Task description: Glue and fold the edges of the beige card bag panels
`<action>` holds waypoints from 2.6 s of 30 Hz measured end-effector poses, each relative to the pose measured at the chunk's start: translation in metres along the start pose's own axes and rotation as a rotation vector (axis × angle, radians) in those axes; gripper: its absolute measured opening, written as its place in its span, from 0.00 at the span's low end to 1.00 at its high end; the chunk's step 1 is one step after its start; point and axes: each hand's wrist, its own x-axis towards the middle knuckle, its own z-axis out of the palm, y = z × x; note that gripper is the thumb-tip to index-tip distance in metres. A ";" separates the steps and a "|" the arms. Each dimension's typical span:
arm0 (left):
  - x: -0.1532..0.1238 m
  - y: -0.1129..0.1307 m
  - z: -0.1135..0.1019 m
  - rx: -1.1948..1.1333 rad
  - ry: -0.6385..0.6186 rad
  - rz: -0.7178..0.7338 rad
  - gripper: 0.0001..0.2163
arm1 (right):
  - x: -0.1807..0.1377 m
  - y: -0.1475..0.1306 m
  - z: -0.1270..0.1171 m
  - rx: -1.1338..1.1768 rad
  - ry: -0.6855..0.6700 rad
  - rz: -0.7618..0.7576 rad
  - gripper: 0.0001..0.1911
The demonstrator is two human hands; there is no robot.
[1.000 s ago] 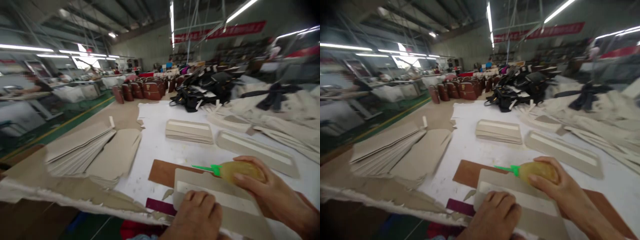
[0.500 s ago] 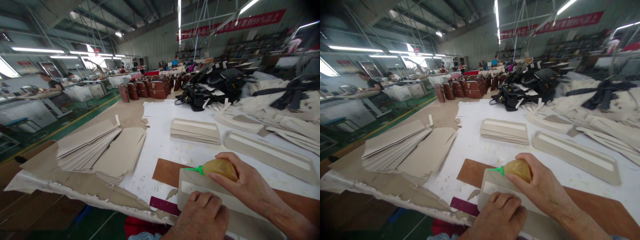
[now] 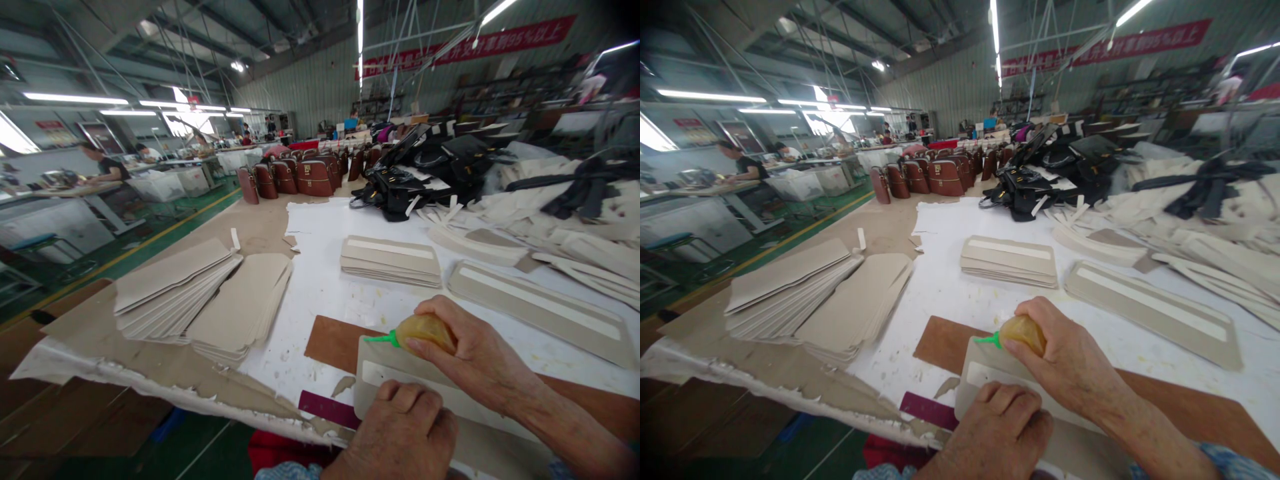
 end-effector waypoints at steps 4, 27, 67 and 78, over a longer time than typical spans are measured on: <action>0.001 0.000 -0.004 -0.016 -0.043 0.004 0.14 | 0.006 -0.006 -0.003 -0.023 -0.025 -0.103 0.12; 0.002 0.003 -0.021 -0.042 -0.104 -0.020 0.23 | 0.023 -0.026 -0.010 -0.130 -0.062 -0.274 0.08; -0.001 0.003 -0.021 -0.116 -0.106 -0.064 0.24 | 0.026 -0.021 -0.035 -0.247 -0.134 -0.120 0.05; 0.001 0.004 -0.024 -0.158 -0.109 -0.098 0.20 | 0.019 -0.011 -0.050 -0.289 -0.167 -0.041 0.06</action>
